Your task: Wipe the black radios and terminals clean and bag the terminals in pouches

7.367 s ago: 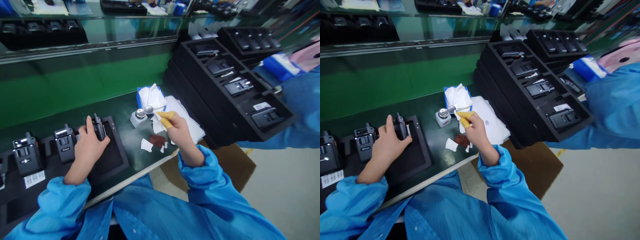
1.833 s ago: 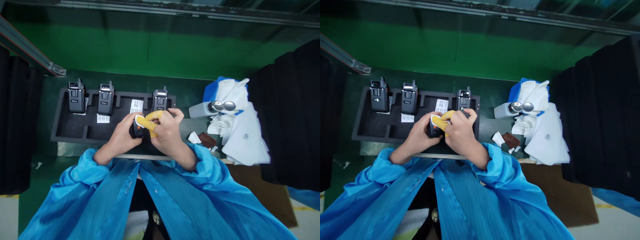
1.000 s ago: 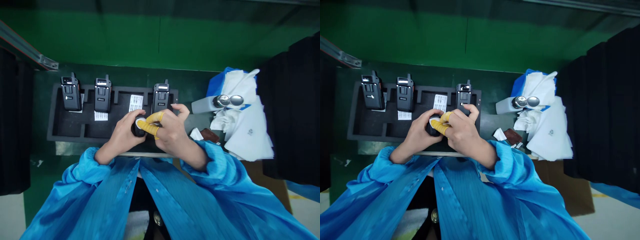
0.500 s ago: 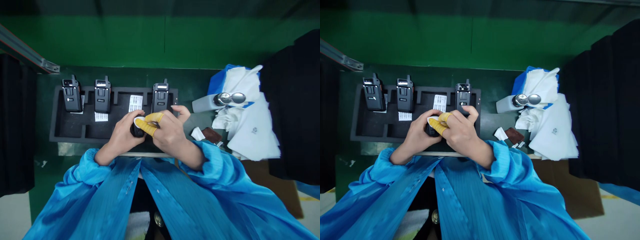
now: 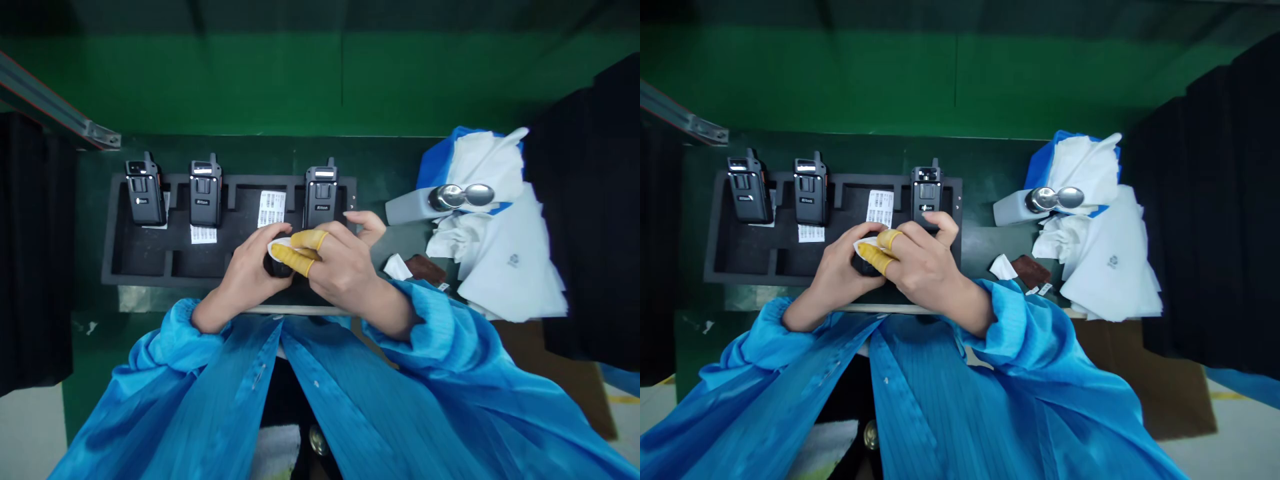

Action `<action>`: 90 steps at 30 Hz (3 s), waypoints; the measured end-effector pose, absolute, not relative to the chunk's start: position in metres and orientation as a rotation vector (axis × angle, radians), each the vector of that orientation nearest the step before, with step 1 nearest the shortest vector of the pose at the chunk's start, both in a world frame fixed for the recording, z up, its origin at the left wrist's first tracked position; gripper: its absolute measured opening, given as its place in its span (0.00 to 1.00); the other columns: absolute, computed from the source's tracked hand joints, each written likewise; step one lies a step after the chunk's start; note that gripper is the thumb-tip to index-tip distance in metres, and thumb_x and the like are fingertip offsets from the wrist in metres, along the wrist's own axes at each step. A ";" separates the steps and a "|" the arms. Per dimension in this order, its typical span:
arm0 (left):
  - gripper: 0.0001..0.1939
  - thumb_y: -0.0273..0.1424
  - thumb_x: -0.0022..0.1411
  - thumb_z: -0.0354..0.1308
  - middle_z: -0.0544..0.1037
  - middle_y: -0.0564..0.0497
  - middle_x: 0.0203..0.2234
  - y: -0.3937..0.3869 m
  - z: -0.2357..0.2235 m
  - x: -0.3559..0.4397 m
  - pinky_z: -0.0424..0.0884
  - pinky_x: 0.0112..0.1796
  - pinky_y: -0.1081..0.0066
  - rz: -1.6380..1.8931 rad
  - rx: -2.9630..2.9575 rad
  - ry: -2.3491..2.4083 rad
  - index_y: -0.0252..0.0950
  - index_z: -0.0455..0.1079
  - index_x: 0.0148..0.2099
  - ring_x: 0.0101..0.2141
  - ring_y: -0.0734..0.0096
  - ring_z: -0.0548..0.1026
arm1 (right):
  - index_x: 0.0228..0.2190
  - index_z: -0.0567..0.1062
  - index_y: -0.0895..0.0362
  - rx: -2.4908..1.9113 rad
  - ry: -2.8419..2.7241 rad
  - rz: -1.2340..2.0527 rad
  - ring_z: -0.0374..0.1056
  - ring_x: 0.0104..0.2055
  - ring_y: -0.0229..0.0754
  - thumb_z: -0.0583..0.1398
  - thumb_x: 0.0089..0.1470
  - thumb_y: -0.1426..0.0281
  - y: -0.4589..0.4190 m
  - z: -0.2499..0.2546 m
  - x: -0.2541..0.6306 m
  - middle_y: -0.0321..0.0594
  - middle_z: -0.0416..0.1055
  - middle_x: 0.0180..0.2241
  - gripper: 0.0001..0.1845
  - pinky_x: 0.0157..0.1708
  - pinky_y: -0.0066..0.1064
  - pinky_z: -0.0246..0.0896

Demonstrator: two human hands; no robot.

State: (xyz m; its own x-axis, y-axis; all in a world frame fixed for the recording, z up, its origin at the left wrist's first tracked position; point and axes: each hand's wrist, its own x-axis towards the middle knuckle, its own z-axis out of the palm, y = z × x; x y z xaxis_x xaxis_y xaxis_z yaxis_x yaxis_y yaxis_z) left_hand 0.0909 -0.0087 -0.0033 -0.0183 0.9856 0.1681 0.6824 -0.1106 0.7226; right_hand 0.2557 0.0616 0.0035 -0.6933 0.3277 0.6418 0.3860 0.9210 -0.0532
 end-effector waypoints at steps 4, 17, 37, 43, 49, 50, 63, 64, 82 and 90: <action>0.29 0.22 0.49 0.64 0.78 0.47 0.49 -0.008 -0.002 0.091 0.73 0.51 0.66 0.985 1.845 1.727 0.36 0.64 0.54 0.50 0.64 0.76 | 0.32 0.80 0.44 -0.615 -2.340 -0.185 0.61 0.36 0.34 0.55 0.61 0.75 0.074 -0.003 0.267 0.28 0.73 0.31 0.17 0.51 0.41 0.39; 0.28 0.25 0.49 0.64 0.78 0.48 0.48 -0.011 -0.002 0.090 0.73 0.50 0.62 0.938 1.801 1.795 0.39 0.65 0.54 0.49 0.61 0.76 | 0.31 0.80 0.47 -0.769 -2.368 -0.142 0.59 0.36 0.36 0.54 0.56 0.80 0.072 -0.016 0.262 0.32 0.71 0.31 0.19 0.49 0.42 0.40; 0.30 0.42 0.62 0.59 0.70 0.33 0.52 0.081 0.007 0.067 0.69 0.49 0.55 0.288 1.658 2.453 0.28 0.61 0.60 0.52 0.43 0.71 | 0.30 0.80 0.51 -0.962 -2.325 0.037 0.63 0.33 0.35 0.54 0.42 0.84 0.050 -0.029 0.295 0.34 0.72 0.30 0.21 0.46 0.39 0.46; 0.38 0.37 0.48 0.70 0.67 0.35 0.48 0.058 -0.030 0.005 0.66 0.50 0.37 0.822 1.472 2.643 0.38 0.61 0.60 0.52 0.31 0.68 | 0.25 0.78 0.54 -1.060 -2.276 0.052 0.64 0.34 0.36 0.53 0.42 0.83 0.057 -0.032 0.313 0.34 0.71 0.29 0.18 0.45 0.40 0.47; 0.41 0.35 0.41 0.70 0.69 0.38 0.44 0.048 -0.046 -0.020 0.69 0.50 0.42 0.915 1.368 2.541 0.34 0.61 0.57 0.50 0.36 0.71 | 0.35 0.81 0.47 -0.981 -2.267 -0.035 0.64 0.36 0.37 0.55 0.49 0.81 0.084 -0.007 0.287 0.35 0.72 0.31 0.21 0.47 0.41 0.46; 0.40 0.35 0.41 0.70 0.69 0.39 0.43 0.042 -0.041 -0.017 0.69 0.51 0.43 0.919 1.387 2.513 0.33 0.62 0.57 0.50 0.38 0.70 | 0.36 0.81 0.46 -0.963 -2.278 -0.034 0.65 0.36 0.37 0.55 0.50 0.80 0.088 -0.003 0.279 0.35 0.72 0.32 0.21 0.47 0.41 0.46; 0.32 0.19 0.40 0.58 0.71 0.48 0.46 -0.036 -0.018 0.021 0.71 0.50 0.59 1.172 1.639 1.973 0.40 0.61 0.51 0.49 0.59 0.72 | 0.41 0.80 0.46 -0.635 -2.445 0.301 0.64 0.40 0.36 0.53 0.55 0.80 0.063 0.004 0.176 0.34 0.73 0.36 0.22 0.48 0.39 0.44; 0.32 0.19 0.40 0.58 0.71 0.48 0.46 -0.036 -0.018 0.020 0.72 0.50 0.59 1.178 1.639 1.949 0.40 0.60 0.51 0.48 0.59 0.73 | 0.40 0.80 0.46 -0.609 -2.471 0.288 0.64 0.39 0.36 0.53 0.54 0.80 0.061 0.004 0.172 0.34 0.73 0.37 0.22 0.49 0.39 0.43; 0.26 0.23 0.46 0.61 0.76 0.50 0.44 -0.029 -0.011 0.014 0.73 0.47 0.61 1.074 1.590 1.955 0.40 0.64 0.49 0.46 0.60 0.76 | 0.35 0.79 0.46 -0.593 -2.540 0.152 0.59 0.37 0.38 0.54 0.54 0.78 0.068 0.004 0.172 0.32 0.72 0.35 0.18 0.50 0.44 0.38; 0.27 0.24 0.46 0.63 0.77 0.50 0.45 -0.030 -0.011 0.012 0.73 0.48 0.61 1.071 1.626 1.920 0.41 0.63 0.50 0.47 0.60 0.76 | 0.36 0.79 0.44 -0.494 -2.553 -0.112 0.60 0.37 0.35 0.54 0.60 0.76 0.052 0.011 0.162 0.30 0.72 0.30 0.17 0.51 0.43 0.39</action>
State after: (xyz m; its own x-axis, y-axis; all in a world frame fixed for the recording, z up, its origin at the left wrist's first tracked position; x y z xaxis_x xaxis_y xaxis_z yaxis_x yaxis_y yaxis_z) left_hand 0.0125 -0.0302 -0.0113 -0.2398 0.9561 0.1687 0.6458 0.0273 0.7630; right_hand 0.1624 0.0523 0.0109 -0.7914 0.3237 0.5185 0.3679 0.9297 -0.0188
